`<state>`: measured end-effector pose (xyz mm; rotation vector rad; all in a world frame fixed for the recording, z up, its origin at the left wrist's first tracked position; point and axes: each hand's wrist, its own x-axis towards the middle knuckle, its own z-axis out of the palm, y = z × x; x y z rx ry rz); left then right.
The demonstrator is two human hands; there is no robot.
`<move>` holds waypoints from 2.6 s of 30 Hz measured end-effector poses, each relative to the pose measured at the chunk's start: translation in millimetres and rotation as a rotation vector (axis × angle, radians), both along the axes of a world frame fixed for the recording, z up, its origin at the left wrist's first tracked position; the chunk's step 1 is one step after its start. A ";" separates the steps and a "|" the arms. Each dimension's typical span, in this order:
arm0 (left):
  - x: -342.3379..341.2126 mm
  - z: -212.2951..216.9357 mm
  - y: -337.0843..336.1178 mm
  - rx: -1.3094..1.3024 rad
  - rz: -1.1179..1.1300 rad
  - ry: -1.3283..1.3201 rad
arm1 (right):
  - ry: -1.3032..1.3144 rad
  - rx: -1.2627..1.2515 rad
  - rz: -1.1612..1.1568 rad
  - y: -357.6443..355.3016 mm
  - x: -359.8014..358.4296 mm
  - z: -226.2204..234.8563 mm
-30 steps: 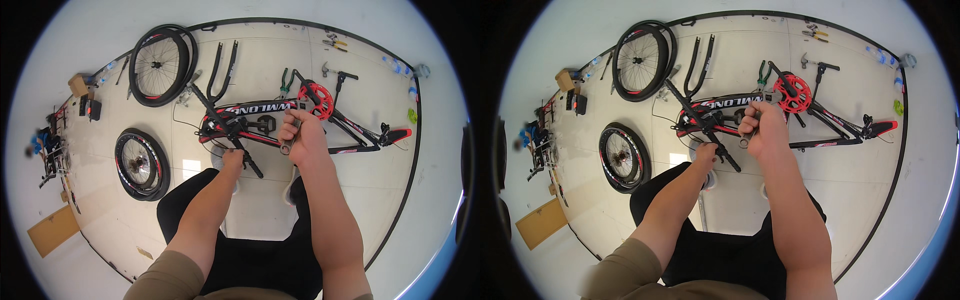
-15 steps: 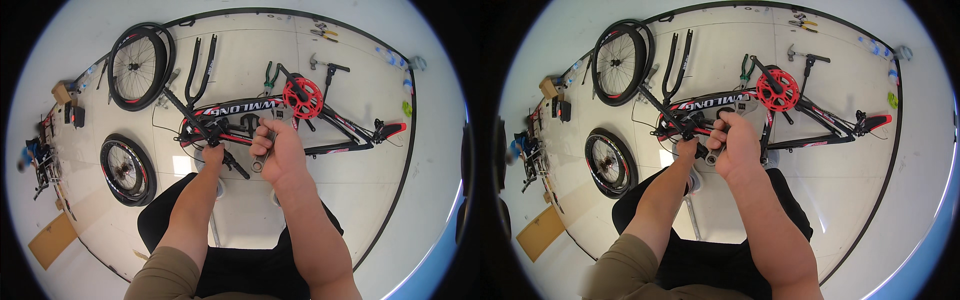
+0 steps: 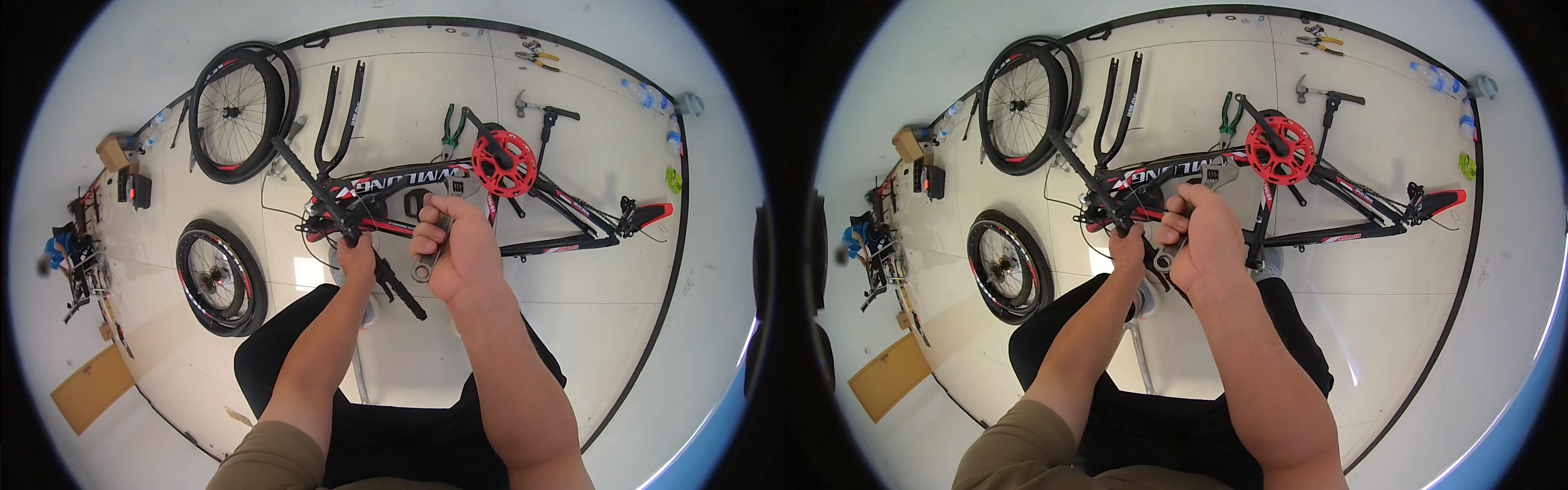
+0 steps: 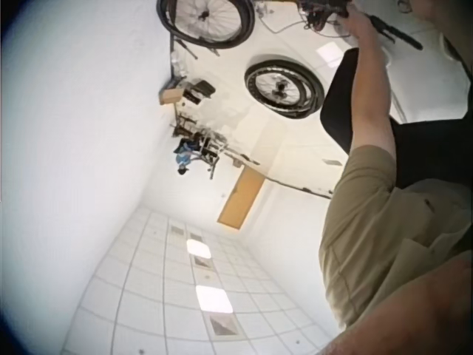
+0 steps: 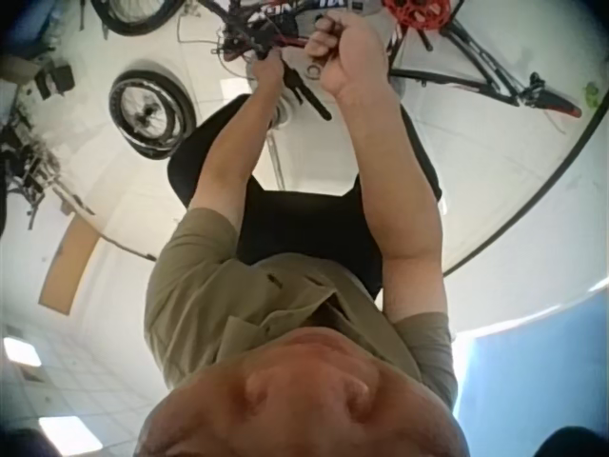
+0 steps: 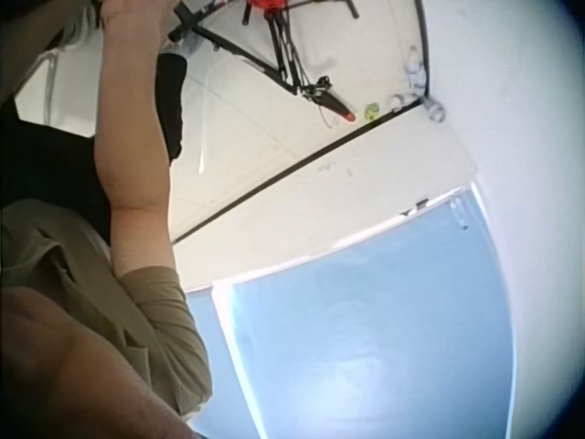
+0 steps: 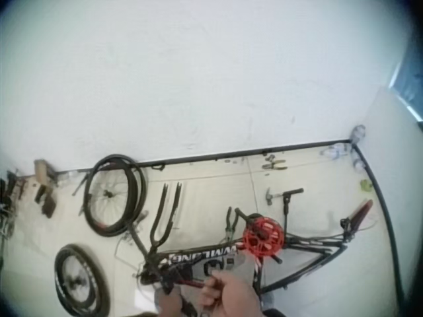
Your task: The person sits on a chair and works on a bicycle frame lying on the floor. They use a wrench to tighten bolts on the rear derailleur and crankset, then thread and adjust the chain through the derailleur pulleys.
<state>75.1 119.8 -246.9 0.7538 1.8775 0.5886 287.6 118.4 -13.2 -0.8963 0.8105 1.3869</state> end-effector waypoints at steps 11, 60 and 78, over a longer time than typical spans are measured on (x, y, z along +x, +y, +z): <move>41.9 28.4 70.4 0.096 0.192 0.025 | 0.011 0.031 -0.015 -3.4 3.3 -0.7; 14.3 52.2 140.8 -0.246 -0.077 -0.313 | 0.055 0.023 -0.013 1.4 -2.2 1.8; -8.1 42.4 130.3 -0.250 0.081 -0.533 | 0.054 0.025 -0.012 2.5 -4.4 2.5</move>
